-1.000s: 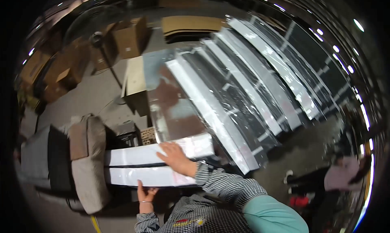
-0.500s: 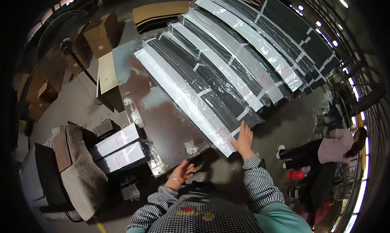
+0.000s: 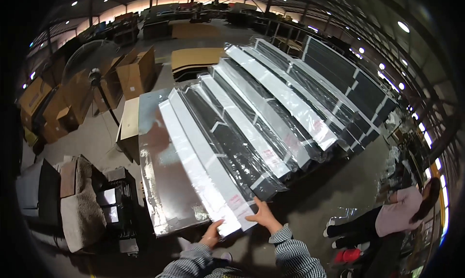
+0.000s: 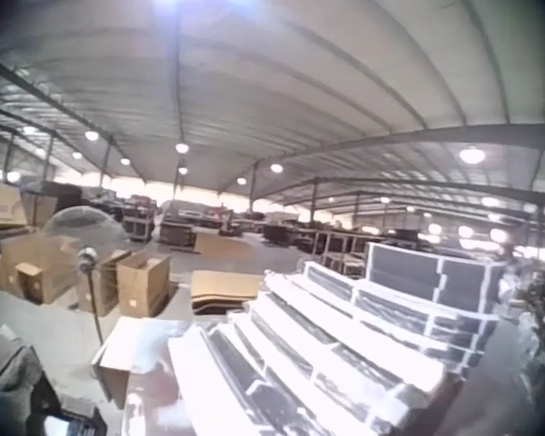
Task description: Marking cardboard shipping boxes with a pen and then organizing long wrapped components on a warehouse pallet.
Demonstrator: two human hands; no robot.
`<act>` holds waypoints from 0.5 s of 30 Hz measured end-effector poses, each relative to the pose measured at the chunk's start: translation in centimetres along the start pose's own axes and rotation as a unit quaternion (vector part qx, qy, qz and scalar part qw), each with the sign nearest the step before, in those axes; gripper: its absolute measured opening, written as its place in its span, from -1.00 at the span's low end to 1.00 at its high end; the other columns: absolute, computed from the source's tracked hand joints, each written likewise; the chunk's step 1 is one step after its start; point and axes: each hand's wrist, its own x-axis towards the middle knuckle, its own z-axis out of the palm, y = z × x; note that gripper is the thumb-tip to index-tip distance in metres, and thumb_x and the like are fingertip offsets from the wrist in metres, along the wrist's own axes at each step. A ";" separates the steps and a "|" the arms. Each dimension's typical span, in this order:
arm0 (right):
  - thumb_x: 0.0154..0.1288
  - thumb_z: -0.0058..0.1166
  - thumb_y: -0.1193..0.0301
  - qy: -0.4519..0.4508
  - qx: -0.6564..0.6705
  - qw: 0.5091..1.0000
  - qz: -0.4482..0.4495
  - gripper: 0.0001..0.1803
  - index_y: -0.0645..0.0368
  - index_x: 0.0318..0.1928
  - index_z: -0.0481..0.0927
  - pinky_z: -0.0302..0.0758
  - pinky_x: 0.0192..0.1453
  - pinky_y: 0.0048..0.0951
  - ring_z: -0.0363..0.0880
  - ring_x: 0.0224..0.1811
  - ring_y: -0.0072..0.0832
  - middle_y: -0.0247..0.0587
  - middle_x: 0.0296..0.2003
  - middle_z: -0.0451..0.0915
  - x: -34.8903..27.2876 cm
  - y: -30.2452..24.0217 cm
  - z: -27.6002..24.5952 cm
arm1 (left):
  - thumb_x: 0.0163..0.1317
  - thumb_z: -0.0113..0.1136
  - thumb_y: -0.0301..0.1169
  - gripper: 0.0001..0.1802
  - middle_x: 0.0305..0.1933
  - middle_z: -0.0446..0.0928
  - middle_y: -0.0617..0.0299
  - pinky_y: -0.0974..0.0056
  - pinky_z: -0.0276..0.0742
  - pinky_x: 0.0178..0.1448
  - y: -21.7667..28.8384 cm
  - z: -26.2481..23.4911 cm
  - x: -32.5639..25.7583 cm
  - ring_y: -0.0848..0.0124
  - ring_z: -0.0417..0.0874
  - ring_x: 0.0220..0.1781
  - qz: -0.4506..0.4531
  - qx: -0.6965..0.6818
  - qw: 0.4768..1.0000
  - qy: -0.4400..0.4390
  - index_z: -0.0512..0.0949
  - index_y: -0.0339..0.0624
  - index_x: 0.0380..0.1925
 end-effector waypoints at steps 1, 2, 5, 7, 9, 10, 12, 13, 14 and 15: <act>-0.01 0.50 0.25 -0.056 0.140 0.986 -0.074 0.10 0.32 0.48 0.17 0.24 0.44 -0.18 0.34 0.34 -0.07 0.11 0.26 0.39 -0.5 0.0 0.4 | 0.44 0.11 -0.18 -0.48 0.26 0.55 0.10 0.09 0.49 0.33 0.8 -4.0 -3.2 0.21 0.55 0.29 -0.055 -0.002 0.997 0.054 0.43 -0.20 0.30; 0.06 0.45 0.31 -0.112 0.249 0.960 -0.064 0.02 0.33 0.47 0.20 0.23 0.46 -0.25 0.36 0.34 -0.16 0.08 0.27 0.41 -1.6 0.5 2.2 | 0.44 0.10 -0.19 -0.41 0.33 0.49 0.08 0.04 0.40 0.45 -0.6 -9.7 -6.1 0.17 0.51 0.36 0.041 0.087 0.995 0.005 0.33 -0.23 0.38; 0.18 0.29 0.54 -0.286 0.458 0.839 0.063 -0.21 0.30 0.43 0.30 0.27 0.46 -0.39 0.35 0.40 -0.39 0.00 0.35 0.42 -5.7 1.9 4.6 | 0.34 0.24 -0.23 -0.31 0.37 0.46 0.02 0.04 0.31 0.52 -0.5 -10.7 -13.9 0.13 0.48 0.39 -0.060 0.004 0.998 0.035 0.31 -0.35 0.38; 0.18 0.25 0.57 -0.284 0.445 0.842 0.108 -0.23 0.30 0.42 0.31 0.33 0.41 -0.38 0.38 0.37 -0.38 -0.02 0.30 0.46 -9.7 14.0 7.4 | 0.30 0.32 -0.21 -0.27 0.36 0.46 0.05 0.11 0.31 0.50 -0.4 -5.2 -15.5 0.19 0.48 0.38 -0.108 0.135 0.985 0.027 0.32 -0.39 0.37; 0.13 0.25 0.53 -0.183 0.317 0.923 0.116 -0.21 0.35 0.40 0.30 0.40 0.36 -0.26 0.41 0.32 -0.26 -0.01 0.26 0.49 -6.6 15.6 12.6 | 0.23 0.41 -0.08 -0.28 0.16 0.59 0.19 0.32 0.43 0.24 -3.6 -7.5 -12.8 0.34 0.60 0.06 -0.146 0.332 0.931 -0.044 0.47 -0.33 0.25; 0.10 0.28 0.50 -0.075 0.246 0.966 0.039 -0.12 0.31 0.44 0.21 0.40 0.37 -0.21 0.41 0.32 -0.12 0.07 0.32 0.40 -7.3 12.0 11.0 | 0.21 0.42 -0.04 -0.25 0.13 0.58 0.21 0.35 0.42 0.19 -4.0 -7.1 -13.0 0.37 0.57 0.00 -0.134 0.289 0.948 -0.008 0.47 -0.33 0.25; 0.03 0.36 0.39 -0.038 -0.006 0.994 -0.100 0.05 0.27 0.50 0.08 0.16 0.48 -0.02 0.21 0.42 0.02 0.12 0.43 0.18 -7.4 3.7 8.3 | 0.20 0.42 0.02 -0.21 0.11 0.58 0.20 0.38 0.39 0.15 -3.1 -7.3 -11.9 0.41 0.53 -0.01 -0.083 0.156 0.981 0.080 0.45 -0.31 0.27; -0.01 0.40 0.34 -0.044 -0.095 0.986 -0.133 0.11 0.27 0.51 0.04 0.06 0.50 0.06 0.13 0.45 0.06 0.15 0.45 0.12 -7.8 1.5 8.0 | 0.20 0.41 0.04 -0.19 0.12 0.57 0.18 0.37 0.39 0.15 -2.4 -7.9 -10.7 0.42 0.52 0.03 -0.048 0.069 0.989 0.125 0.43 -0.31 0.28; -0.01 0.40 0.34 -0.053 -0.096 0.984 -0.140 0.11 0.27 0.51 0.04 0.06 0.50 0.06 0.13 0.45 0.06 0.15 0.45 0.12 -7.8 1.5 8.9 | 0.20 0.40 0.04 -0.17 0.16 0.56 0.12 0.34 0.41 0.19 -0.5 -7.5 -9.1 0.37 0.53 0.09 -0.022 0.084 0.984 0.154 0.41 -0.33 0.29; -0.06 0.43 0.35 -0.021 -0.131 0.984 -0.120 0.17 0.29 0.52 0.00 0.03 0.48 0.08 0.11 0.44 0.08 0.18 0.42 0.13 -7.0 1.7 10.1 | 0.20 0.40 0.05 -0.14 0.19 0.55 0.06 0.31 0.42 0.23 1.0 -7.2 -7.5 0.33 0.53 0.16 0.004 0.102 0.978 0.181 0.38 -0.36 0.29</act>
